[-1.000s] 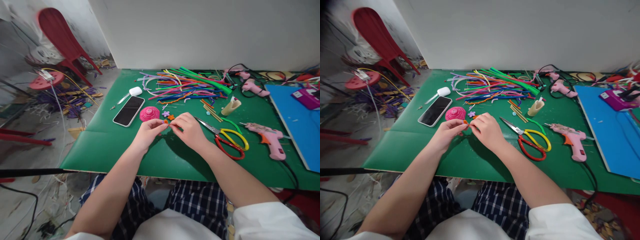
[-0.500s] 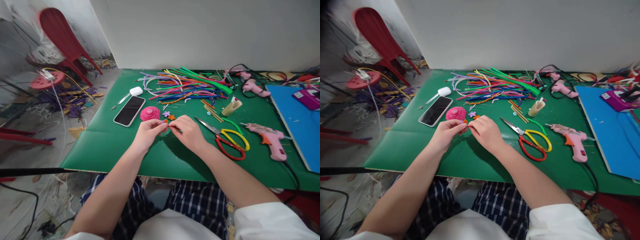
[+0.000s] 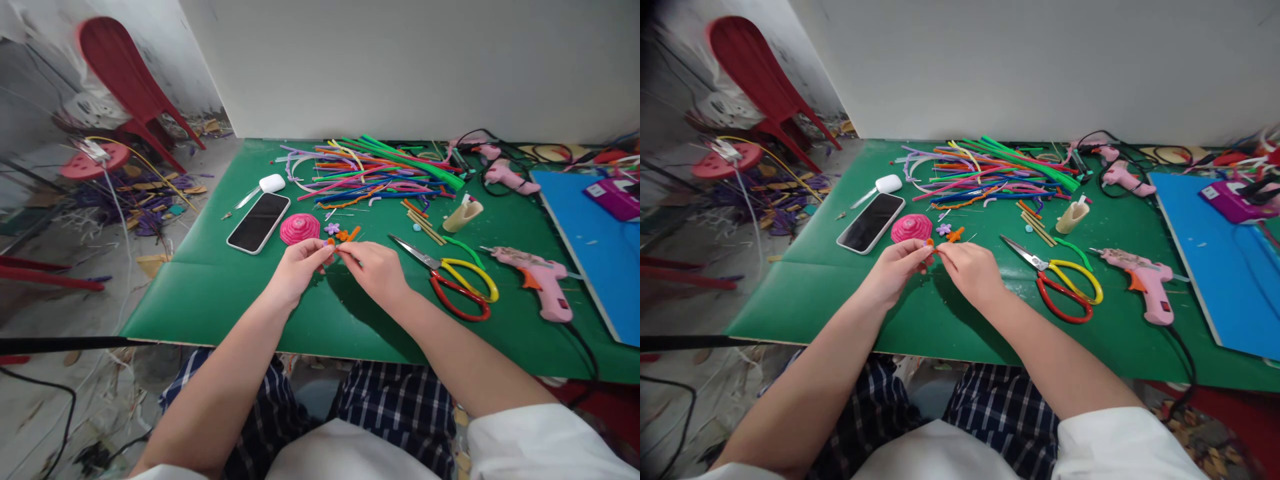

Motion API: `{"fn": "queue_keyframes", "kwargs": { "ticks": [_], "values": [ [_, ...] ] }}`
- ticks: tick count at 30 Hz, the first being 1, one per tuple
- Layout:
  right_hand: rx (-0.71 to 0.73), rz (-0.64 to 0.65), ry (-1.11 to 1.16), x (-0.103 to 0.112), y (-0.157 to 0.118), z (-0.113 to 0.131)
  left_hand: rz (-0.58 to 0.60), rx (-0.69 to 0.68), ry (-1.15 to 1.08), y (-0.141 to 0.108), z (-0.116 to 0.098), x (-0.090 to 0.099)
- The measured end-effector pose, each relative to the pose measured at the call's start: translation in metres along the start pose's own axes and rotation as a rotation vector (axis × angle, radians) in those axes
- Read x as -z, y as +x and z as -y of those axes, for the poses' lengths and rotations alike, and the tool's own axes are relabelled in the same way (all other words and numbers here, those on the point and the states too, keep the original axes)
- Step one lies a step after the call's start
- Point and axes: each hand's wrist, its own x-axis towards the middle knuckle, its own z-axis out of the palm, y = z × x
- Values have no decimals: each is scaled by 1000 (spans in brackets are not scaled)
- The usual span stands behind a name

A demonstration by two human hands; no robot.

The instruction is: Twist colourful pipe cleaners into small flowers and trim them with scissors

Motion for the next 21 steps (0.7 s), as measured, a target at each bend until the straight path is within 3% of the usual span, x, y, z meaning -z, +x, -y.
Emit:
{"fn": "queue_keyframes", "kwargs": {
  "ticks": [5,9,13,16,18,21],
  "values": [
    [47,-2,108,3,1,0,36,41,-62,-1,-2,1],
    [-33,-26,138,7,3,4,21,32,-1,-2,-1,1],
    [-316,77,424,9,8,5,-132,-263,274,-3,-2,0],
    [-567,172,746,10,11,3,-130,-510,452,-6,-6,0],
    [-658,178,897,11,13,2,-75,-566,523,-8,-7,1],
    [-702,151,986,12,14,3,-69,-542,562,-9,-7,1]
  ]
}}
